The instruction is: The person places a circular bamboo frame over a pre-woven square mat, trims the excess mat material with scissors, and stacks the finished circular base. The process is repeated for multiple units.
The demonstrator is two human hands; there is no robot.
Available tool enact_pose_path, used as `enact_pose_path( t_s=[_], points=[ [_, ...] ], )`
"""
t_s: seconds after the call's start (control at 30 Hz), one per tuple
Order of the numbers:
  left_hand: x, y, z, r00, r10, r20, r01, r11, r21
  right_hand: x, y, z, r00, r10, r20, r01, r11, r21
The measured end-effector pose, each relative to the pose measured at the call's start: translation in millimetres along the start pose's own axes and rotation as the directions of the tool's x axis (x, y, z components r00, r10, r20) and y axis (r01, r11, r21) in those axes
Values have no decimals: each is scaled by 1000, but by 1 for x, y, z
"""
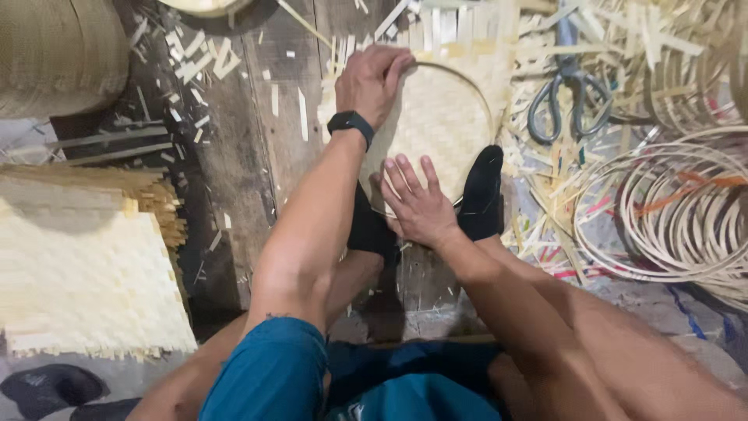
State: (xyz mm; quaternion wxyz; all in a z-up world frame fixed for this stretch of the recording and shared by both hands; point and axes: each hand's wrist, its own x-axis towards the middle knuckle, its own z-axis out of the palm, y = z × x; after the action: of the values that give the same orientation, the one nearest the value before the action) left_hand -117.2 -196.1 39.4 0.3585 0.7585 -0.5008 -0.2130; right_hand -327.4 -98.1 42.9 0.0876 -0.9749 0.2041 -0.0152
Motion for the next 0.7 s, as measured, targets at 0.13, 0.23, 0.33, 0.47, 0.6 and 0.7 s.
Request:
enact_pose_path(
  t_s=[0.13, 0.23, 0.33, 0.47, 0.6, 0.7],
  points=[
    [-3, -11, 8, 998, 69, -12, -68, 996, 63, 9, -19, 6, 991, 91, -95, -89, 996, 30],
    [-1, -18, 10, 983, 176, -43, -169, 976, 139, 18, -26, -8, 986, 131, -101, -124, 990, 68],
    [6, -11, 6, 984, 175, 1, -173, 969, 174, 43, 13, -33, 951, 88, 296, -164, 956, 242],
    [8, -2, -3, 988, -12, 151, -6, 993, 119, 84, 112, -55, 946, 247, -209, -184, 941, 283],
    [23, 2, -8, 919, -279, 280, 285, 958, 23, 116, 143, -58, 840, 542, -10, -428, 675, 601],
    [28, -15, 6, 839, -440, 320, 446, 893, 60, 118, 157, -53, 740, 621, 260, -604, 443, 662]
  ],
)
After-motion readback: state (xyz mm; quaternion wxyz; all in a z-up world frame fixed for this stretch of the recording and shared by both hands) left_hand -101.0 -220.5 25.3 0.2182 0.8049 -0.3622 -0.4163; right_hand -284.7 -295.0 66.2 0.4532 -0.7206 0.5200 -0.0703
